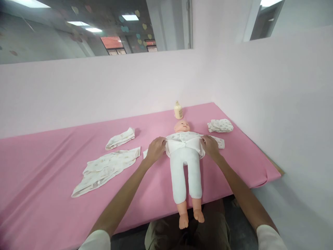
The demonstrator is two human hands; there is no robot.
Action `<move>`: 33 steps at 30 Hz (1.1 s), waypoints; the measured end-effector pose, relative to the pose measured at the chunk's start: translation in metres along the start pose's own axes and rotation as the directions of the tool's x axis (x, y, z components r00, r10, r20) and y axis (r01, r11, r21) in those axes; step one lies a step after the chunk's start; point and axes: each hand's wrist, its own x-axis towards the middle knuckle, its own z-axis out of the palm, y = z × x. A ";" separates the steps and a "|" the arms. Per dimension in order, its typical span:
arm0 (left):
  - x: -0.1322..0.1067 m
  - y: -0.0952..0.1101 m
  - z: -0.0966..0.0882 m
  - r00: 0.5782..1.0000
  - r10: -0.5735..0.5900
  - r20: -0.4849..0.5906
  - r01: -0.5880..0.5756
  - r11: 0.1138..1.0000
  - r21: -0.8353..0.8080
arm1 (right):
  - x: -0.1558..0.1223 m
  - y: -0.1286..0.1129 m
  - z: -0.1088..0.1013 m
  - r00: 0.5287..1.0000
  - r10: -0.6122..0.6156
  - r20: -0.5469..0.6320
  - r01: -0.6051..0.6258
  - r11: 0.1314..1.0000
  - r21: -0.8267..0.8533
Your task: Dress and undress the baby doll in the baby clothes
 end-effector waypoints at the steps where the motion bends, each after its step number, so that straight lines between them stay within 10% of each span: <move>1: 0.011 0.001 0.000 1.000 0.004 -0.001 -0.004 1.000 -0.005 | 0.011 0.000 0.002 1.000 -0.008 -0.005 0.008 1.000 -0.019; 7: 0.042 0.010 0.018 0.998 -0.054 0.020 0.054 0.999 -0.006 | 0.042 -0.003 0.026 0.996 0.066 -0.051 -0.070 0.995 -0.075; 16: -0.026 -0.007 0.022 0.958 -0.123 0.258 0.132 0.991 -0.016 | -0.026 0.043 0.019 0.956 -0.024 0.294 0.033 0.999 -0.028; 22: -0.034 0.001 0.014 0.930 -0.079 0.358 0.177 0.952 -0.249 | -0.020 0.053 0.014 0.907 -0.170 0.385 0.193 0.981 -0.023; 33: -0.015 -0.013 0.034 0.982 -0.119 0.145 0.101 0.987 0.125 | 0.007 0.039 0.027 0.968 -0.218 0.127 0.244 0.939 -0.241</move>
